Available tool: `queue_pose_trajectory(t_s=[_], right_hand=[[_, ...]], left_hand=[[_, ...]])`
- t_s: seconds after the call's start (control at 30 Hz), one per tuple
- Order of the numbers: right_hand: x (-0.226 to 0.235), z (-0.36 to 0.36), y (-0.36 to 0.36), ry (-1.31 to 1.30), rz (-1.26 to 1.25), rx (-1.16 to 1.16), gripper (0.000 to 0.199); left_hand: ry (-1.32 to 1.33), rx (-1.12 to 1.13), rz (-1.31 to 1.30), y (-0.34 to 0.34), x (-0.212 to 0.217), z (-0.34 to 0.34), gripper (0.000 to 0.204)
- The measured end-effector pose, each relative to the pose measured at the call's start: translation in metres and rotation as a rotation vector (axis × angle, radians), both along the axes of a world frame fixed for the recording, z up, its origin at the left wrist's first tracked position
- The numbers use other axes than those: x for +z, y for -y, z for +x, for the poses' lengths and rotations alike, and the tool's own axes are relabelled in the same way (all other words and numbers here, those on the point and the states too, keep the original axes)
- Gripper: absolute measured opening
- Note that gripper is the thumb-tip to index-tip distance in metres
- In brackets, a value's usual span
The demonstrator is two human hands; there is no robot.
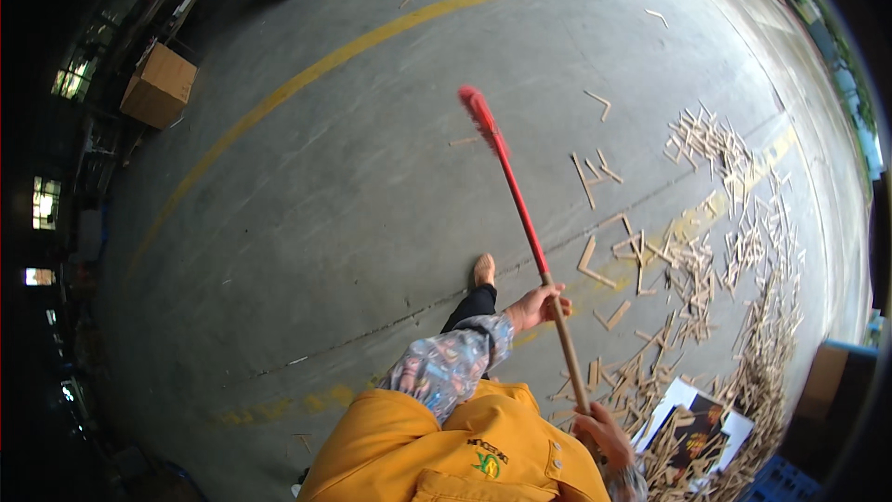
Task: Sweeping cardboard scraps on a warehouse floor using a broom.
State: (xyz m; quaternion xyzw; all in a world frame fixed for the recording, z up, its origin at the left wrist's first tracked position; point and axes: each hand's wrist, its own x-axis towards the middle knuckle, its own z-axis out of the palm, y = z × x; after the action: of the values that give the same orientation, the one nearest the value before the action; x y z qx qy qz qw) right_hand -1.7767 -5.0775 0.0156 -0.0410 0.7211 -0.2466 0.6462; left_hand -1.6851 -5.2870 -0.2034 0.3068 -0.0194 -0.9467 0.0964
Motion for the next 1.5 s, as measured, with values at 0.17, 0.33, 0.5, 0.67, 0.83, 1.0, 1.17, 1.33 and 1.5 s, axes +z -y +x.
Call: queue_pose_trajectory(t_s=[0.17,0.33,0.5,0.67,0.83,1.0,1.17,1.33,1.5], right_hand=[[-0.123,-0.022,0.110,-0.536,-0.210,0.441,0.022],[-0.160,-0.051,0.221,-0.632,-0.185,0.613,0.032],[-0.185,-0.090,0.335,-0.644,-0.159,0.829,0.035],[-0.172,-0.141,0.408,-0.673,-0.106,0.951,0.034],[-0.148,-0.223,0.420,-0.723,0.017,0.929,0.035],[-0.133,-0.270,0.459,-0.719,-0.064,0.909,0.033],[-0.139,-0.272,0.579,-0.780,-0.226,0.856,0.031],[-0.130,-0.242,0.727,-0.445,-0.169,0.623,0.034],[-0.162,-0.202,0.859,-0.777,-0.241,0.784,0.039]], left_hand=[[0.292,-0.252,-0.363,0.080,0.018,0.036,0.022],[0.634,0.108,-0.481,0.169,0.001,0.102,0.019],[0.710,0.158,-0.526,0.274,0.008,0.111,0.020],[0.825,0.185,-0.713,0.374,0.016,0.124,0.022],[1.081,0.235,-0.601,0.412,0.003,0.177,0.020],[1.181,0.305,-0.449,0.417,0.000,0.181,0.020],[1.150,0.301,-0.308,0.458,-0.008,0.139,0.026],[1.042,0.218,-0.339,0.542,-0.013,0.123,0.030],[1.073,0.246,-0.306,0.650,-0.047,0.148,0.027]])
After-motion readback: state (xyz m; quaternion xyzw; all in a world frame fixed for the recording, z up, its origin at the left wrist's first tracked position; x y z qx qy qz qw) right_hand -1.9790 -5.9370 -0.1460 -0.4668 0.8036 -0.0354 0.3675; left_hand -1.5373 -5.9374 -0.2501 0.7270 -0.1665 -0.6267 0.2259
